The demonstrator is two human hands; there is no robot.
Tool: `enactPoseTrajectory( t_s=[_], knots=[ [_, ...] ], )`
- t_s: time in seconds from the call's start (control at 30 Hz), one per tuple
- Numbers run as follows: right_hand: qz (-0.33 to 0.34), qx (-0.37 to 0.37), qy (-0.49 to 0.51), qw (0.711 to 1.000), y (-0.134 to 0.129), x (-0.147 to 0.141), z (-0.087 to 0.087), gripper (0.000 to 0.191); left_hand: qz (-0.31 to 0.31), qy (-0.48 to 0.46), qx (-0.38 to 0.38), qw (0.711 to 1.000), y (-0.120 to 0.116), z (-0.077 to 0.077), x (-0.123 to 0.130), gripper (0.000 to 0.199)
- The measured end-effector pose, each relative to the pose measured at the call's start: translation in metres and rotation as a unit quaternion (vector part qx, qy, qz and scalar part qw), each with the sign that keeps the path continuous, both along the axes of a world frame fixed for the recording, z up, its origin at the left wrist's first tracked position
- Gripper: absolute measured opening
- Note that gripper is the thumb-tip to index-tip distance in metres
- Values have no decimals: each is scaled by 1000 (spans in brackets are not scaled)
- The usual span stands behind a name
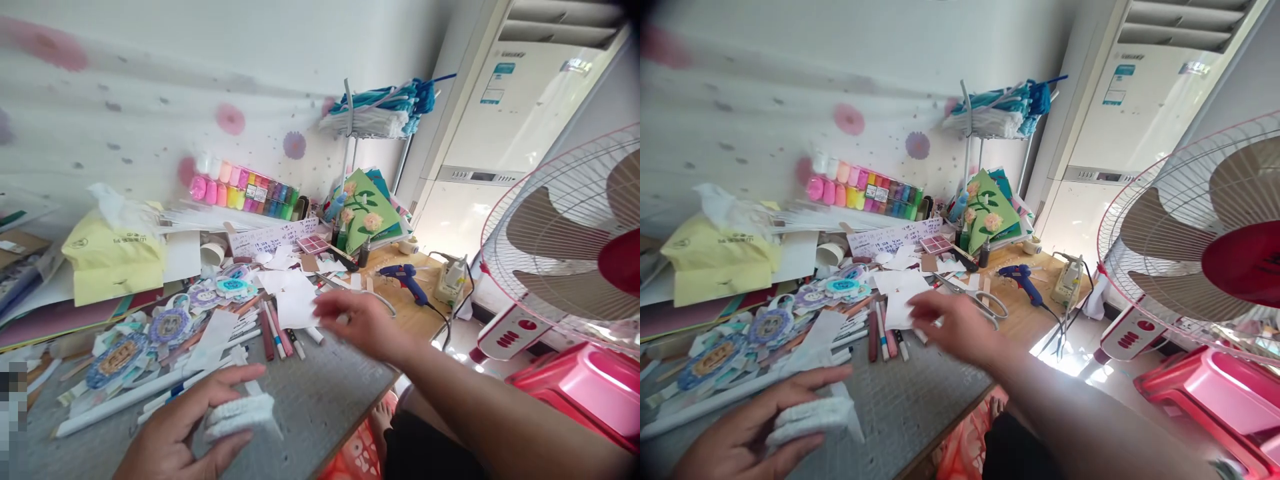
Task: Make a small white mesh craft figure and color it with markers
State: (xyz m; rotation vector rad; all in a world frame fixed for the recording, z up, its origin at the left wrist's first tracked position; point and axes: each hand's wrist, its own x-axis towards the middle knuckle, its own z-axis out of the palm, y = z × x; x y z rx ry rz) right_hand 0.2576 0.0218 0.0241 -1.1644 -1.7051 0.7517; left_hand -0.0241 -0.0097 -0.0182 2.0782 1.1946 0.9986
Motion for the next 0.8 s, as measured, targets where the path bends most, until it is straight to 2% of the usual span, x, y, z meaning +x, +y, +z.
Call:
enactPoseTrajectory(
  t_s=[0.03, 0.1, 0.17, 0.23, 0.3, 0.4, 0.47, 0.57, 0.7, 0.8],
  knots=[
    [-79, 30, 10, 996, 3, 26, 6, 19, 26, 9, 22, 999, 3, -2, -2, 22],
    [-229, 78, 38, 970, 8, 84, 12, 22, 72, 31, 69, 995, 9, -6, -6, 25],
    [-324, 87, 53, 941, 10, 136, 9, 26, 101, 55, 118, 986, 14, -10, -11, 28],
    [-351, 54, 49, 934, 10, 171, -4, 30, 110, 77, 157, 978, 18, -15, -15, 28],
    [-351, 12, 28, 936, 11, 186, -21, 28, 116, 91, 178, 973, 20, -19, -18, 26],
    [-333, -52, -15, 941, 16, 187, -43, 19, 113, 105, 193, 969, 21, -19, -19, 24],
    [-328, -90, -41, 940, 20, 184, -48, 18, 99, 105, 209, 967, 21, -16, -16, 23],
    [-340, -117, -57, 932, 20, 180, -38, 16, 94, 87, 218, 967, 18, -7, -9, 18],
    [-353, -91, -5, 931, 11, 161, -15, 10, 83, 54, 196, 976, 11, 8, -1, 11],
    [-305, -82, 69, 946, 2, 130, -7, 6, 65, 43, 170, 982, 9, 13, 1, 13]
  ],
)
